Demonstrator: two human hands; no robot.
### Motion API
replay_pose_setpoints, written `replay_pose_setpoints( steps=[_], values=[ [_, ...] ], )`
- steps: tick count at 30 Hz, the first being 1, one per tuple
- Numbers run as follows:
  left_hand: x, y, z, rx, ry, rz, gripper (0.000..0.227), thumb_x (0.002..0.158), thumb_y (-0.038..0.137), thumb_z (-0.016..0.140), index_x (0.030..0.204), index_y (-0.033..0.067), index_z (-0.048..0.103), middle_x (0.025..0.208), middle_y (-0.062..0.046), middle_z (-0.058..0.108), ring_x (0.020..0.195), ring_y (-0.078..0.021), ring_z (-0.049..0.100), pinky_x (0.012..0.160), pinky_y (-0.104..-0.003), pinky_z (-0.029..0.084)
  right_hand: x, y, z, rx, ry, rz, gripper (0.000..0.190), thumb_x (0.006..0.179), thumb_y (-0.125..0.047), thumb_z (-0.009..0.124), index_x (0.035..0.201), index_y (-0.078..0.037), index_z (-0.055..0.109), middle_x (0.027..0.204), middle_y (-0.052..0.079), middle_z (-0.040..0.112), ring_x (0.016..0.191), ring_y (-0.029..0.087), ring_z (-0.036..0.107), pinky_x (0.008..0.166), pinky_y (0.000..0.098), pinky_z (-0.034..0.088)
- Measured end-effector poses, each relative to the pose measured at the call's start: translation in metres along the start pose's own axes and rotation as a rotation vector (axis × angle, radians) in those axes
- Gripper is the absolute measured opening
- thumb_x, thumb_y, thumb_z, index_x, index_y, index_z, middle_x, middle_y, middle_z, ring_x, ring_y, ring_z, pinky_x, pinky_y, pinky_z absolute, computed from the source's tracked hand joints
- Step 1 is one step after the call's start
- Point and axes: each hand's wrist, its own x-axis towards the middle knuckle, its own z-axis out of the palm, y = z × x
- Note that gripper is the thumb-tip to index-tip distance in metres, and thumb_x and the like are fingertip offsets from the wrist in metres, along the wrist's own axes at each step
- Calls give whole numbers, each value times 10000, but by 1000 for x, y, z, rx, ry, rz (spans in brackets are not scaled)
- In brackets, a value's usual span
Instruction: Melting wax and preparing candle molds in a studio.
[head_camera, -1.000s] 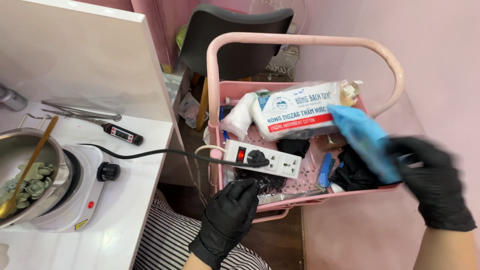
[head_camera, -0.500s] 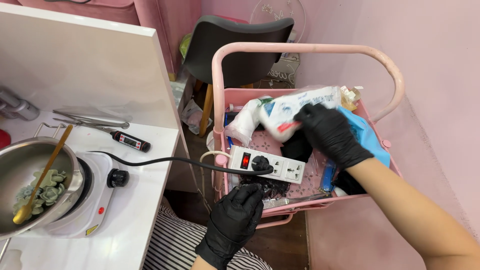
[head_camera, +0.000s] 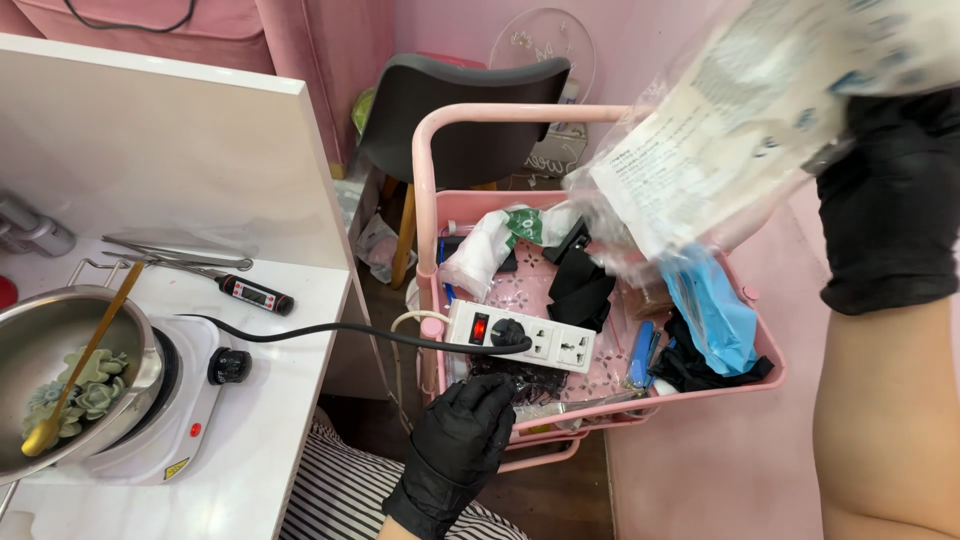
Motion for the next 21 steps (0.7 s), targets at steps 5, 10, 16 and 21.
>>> replay_pose_setpoints(
  steps=[5,10,16,21],
  values=[
    [4,25,-17,-172,163,-31,474,871,83,711,1334,72,613,1334,-146,612,983,-268,709,797,-387,590,8,44,-59,516,-41,271,362,1150,-85,559,1499,9,553,1427,107,670,1336,201,635,1171,326,526],
    [0,42,1,-185,402,-2,479,983,119,723,1420,82,531,1412,-129,523,1066,-227,706,863,-344,613,-40,52,-35,-111,-113,401,403,1096,-205,540,1483,-94,558,1335,13,655,1178,92,603,1015,257,477],
    [54,115,-20,54,424,376,656,762,367,841,1305,193,518,1282,-158,521,1062,-378,633,870,-443,551,-62,16,-8,76,-50,684,368,1064,-256,566,1355,-40,627,1200,36,681,1043,118,654,914,320,508],
    [34,89,62,-1337,139,-675,513,836,188,803,1289,93,583,1109,-81,724,941,-174,701,755,-331,574,-70,-6,15,-79,-312,734,421,1000,-323,537,1224,-4,697,1080,92,770,849,201,746,772,347,596]
  ],
)
